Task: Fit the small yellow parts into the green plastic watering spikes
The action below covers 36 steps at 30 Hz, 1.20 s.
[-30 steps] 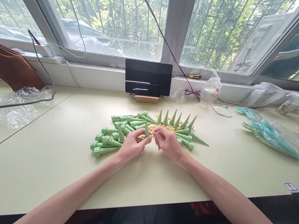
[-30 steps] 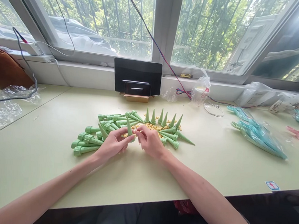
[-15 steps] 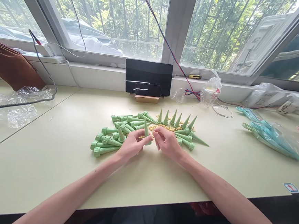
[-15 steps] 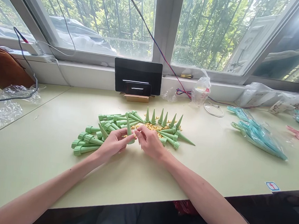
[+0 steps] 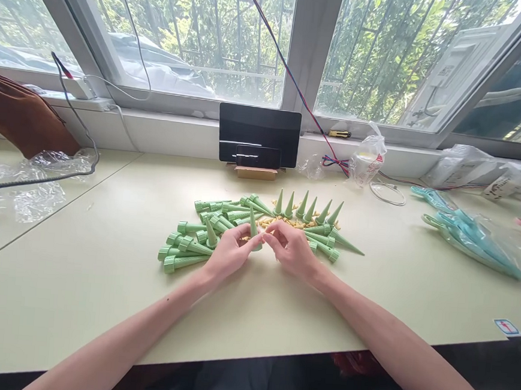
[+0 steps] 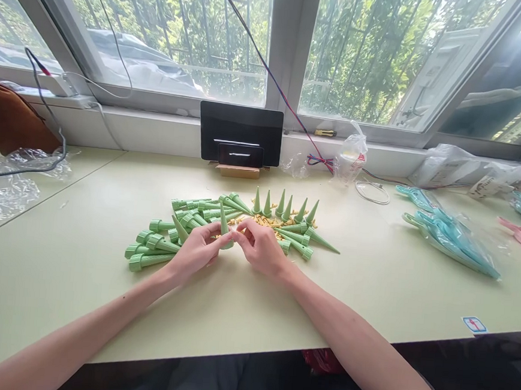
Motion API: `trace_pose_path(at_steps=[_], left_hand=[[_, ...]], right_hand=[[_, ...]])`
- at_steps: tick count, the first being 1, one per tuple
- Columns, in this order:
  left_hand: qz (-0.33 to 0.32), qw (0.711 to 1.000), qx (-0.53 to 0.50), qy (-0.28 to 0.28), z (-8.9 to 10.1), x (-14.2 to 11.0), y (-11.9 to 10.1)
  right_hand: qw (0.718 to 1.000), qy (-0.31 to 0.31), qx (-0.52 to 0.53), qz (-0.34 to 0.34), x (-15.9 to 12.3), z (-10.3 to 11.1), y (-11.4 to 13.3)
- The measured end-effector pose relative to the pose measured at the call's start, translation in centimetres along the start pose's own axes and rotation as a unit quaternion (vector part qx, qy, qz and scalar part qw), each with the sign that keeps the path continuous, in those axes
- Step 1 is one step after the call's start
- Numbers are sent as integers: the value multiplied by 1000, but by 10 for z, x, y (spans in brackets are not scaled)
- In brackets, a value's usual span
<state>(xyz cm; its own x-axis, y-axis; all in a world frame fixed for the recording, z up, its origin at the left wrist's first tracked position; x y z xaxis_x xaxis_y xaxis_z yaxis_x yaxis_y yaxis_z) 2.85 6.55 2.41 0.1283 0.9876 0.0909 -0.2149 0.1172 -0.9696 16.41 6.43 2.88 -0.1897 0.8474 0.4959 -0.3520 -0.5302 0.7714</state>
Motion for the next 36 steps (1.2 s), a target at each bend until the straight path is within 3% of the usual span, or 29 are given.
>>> trace_pose_path(at_steps=[4,17,36], left_hand=[[-59,998,29,4,-1,0,-5],[-116,986,115,19,-3,-3,-5],[-153,978,141,-4,-2,-3,-3]], right_hand=[[1000,-1,-5,-5,0,0,-3],[1000,-20,-19,-1,1,3,-4],[999,-14,-40,17,2,3,-2]])
Point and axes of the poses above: each hand's wrist, its own x-axis towards the middle knuckle, its own z-axis out of the back of the hand, y = z × x, the point moved 7 cm from there along x, towards the middle knuckle, and after that the axes turned 8 degrees about -y, right-handed, at the moved point
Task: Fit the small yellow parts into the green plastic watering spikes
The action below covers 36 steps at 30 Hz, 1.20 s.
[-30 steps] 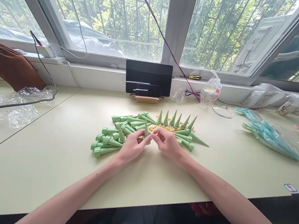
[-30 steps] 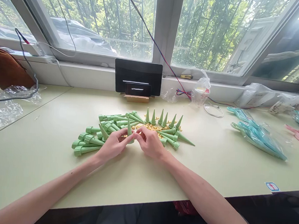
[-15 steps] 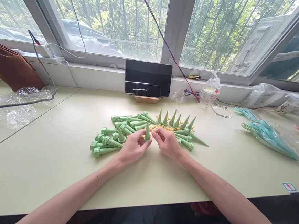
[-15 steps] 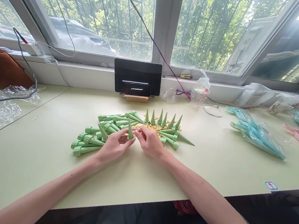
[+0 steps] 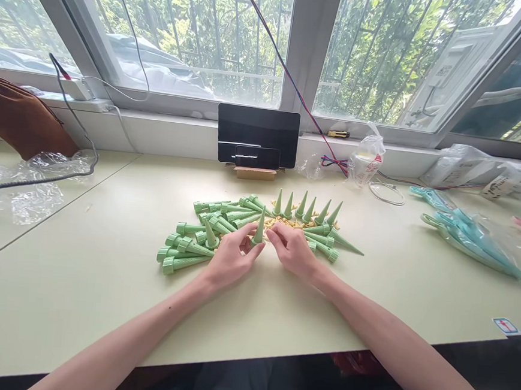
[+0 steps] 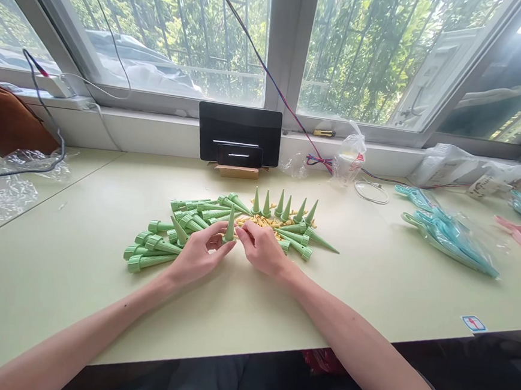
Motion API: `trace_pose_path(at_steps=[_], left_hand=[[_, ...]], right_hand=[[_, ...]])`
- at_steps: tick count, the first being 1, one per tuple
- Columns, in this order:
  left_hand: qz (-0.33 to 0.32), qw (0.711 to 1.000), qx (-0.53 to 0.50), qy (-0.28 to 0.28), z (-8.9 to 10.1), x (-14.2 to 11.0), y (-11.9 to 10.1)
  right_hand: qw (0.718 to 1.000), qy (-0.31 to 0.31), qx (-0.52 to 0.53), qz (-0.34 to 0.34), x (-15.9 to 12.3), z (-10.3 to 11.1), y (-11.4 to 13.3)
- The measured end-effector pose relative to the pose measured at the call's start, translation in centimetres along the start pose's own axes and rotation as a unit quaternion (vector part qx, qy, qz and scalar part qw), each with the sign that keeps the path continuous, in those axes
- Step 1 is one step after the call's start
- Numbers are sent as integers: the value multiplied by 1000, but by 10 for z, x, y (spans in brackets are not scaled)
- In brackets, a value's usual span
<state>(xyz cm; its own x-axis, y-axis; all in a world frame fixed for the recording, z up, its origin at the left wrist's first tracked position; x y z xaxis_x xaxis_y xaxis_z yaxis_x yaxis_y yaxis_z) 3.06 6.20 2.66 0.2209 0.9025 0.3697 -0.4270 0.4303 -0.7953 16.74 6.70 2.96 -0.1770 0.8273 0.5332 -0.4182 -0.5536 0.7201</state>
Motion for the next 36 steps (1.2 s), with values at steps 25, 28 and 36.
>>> trace_pose_path(at_steps=[25,28,36], left_hand=[[-1,1000,-20,-23,0,2,-1],[-6,999,-20,-24,0,2,1],[0,1000,-5,-28,0,1,0]], right_hand=[[953,32,213,-213,-3,-10,-19],[931,36,260,-255,-5,-14,-24],[920,26,277,-276,-5,-14,-25]])
Point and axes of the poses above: each hand's wrist, its own x-axis towards the middle knuckle, its own z-axis out of the back of the hand, y = z × x, the point moved 7 cm from there along x, towards the middle knuckle, and after that the axes turned 8 degrees about -y, right-handed, at the moved point
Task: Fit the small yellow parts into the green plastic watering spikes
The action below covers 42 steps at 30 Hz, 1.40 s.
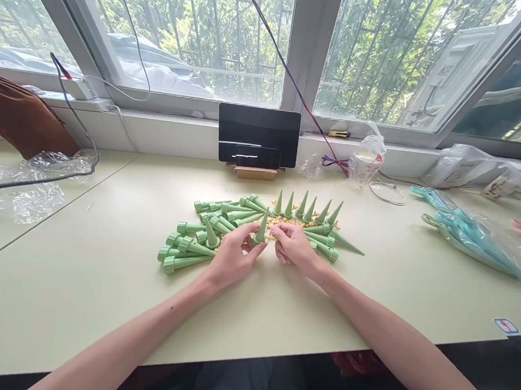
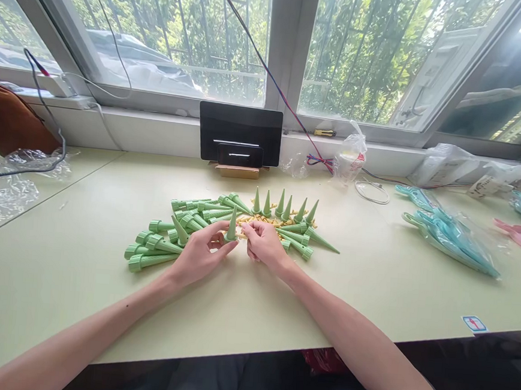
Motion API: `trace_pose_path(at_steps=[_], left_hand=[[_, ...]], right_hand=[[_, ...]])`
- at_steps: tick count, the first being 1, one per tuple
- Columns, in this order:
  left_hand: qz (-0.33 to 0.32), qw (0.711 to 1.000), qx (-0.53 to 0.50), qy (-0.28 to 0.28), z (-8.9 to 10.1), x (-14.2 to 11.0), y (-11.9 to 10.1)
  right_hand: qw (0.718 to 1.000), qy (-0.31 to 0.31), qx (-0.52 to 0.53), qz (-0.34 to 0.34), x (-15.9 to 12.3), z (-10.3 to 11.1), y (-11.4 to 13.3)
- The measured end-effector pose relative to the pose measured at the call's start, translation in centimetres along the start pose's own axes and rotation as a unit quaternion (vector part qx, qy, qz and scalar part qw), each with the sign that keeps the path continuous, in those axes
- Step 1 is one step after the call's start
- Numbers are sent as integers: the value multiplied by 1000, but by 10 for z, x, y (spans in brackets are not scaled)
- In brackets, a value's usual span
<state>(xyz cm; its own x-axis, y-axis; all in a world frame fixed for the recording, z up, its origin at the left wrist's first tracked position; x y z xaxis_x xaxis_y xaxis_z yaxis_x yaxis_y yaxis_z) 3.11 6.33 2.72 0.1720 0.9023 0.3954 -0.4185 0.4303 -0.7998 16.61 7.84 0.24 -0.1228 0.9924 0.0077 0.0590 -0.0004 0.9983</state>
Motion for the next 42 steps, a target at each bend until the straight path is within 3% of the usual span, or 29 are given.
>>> trace_pose_path(at_steps=[10,18,42], left_hand=[[41,998,-37,-5,3,1,-3],[94,994,-54,-4,5,0,5],[102,992,-76,-11,5,0,6]], right_hand=[[987,-26,-103,124,-5,2,14],[955,-56,-197,214,-10,4,27],[949,-52,-213,228,-8,2,27]])
Point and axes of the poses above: each hand's wrist, its own x-axis towards the middle knuckle, its own z-axis out of the back of the hand, y = z × x, the point moved 7 cm from there along x, towards the middle knuckle, and after that the axes turned 8 degrees about -y, right-handed, at the moved point
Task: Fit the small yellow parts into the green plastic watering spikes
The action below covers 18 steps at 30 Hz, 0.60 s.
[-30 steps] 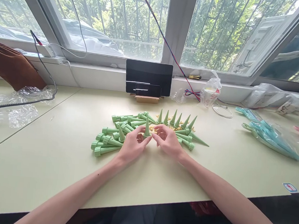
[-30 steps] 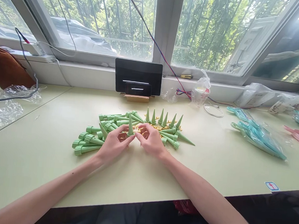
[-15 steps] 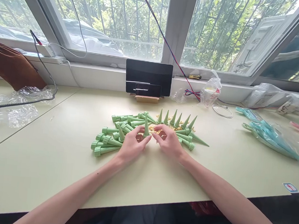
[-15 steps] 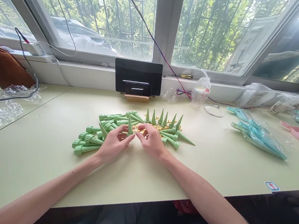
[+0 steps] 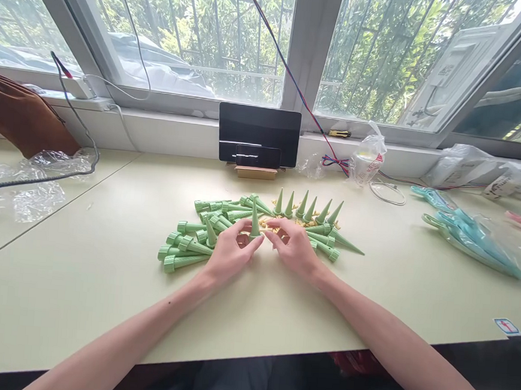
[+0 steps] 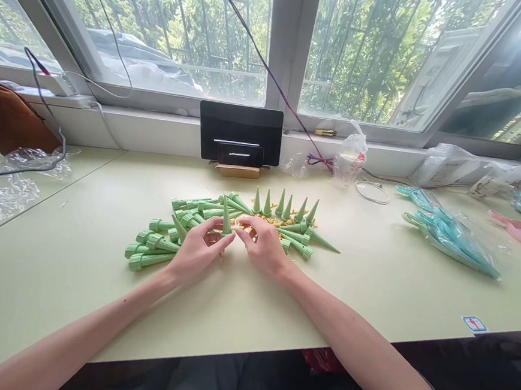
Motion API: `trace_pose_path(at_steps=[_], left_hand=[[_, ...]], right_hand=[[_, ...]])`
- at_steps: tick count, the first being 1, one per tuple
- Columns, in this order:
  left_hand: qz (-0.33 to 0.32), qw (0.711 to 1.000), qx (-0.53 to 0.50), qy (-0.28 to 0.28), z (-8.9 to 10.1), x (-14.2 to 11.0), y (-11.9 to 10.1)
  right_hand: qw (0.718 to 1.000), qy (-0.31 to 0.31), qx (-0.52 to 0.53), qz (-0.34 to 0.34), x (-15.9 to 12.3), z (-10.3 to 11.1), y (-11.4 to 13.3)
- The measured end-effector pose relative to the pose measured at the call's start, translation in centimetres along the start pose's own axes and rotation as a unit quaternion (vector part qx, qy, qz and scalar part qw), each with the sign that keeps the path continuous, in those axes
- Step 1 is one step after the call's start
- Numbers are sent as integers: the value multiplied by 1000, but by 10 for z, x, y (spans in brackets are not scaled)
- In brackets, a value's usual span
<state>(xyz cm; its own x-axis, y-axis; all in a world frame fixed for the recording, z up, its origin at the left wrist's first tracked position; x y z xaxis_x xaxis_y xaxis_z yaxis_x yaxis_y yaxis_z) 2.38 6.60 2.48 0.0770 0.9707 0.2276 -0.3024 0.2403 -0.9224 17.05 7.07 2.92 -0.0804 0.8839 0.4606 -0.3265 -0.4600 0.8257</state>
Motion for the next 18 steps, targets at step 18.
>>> trace_pose_path(at_steps=[18], left_hand=[[-26,999,15,22,-3,-1,-2]], right_hand=[[998,45,-44,11,-2,-6,-2]])
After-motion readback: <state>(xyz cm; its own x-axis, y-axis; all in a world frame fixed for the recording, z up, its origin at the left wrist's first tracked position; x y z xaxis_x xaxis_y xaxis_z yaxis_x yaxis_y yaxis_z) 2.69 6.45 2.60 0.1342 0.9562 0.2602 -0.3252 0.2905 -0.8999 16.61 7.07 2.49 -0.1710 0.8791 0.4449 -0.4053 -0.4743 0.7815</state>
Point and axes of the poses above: each hand's wrist, its own x-axis towards the middle knuckle, its own z-axis out of the back of the hand, y = z × x, the point moved 7 cm from there along x, towards the middle knuckle, and after that the axes turned 8 degrees about -y, right-handed, at the moved point
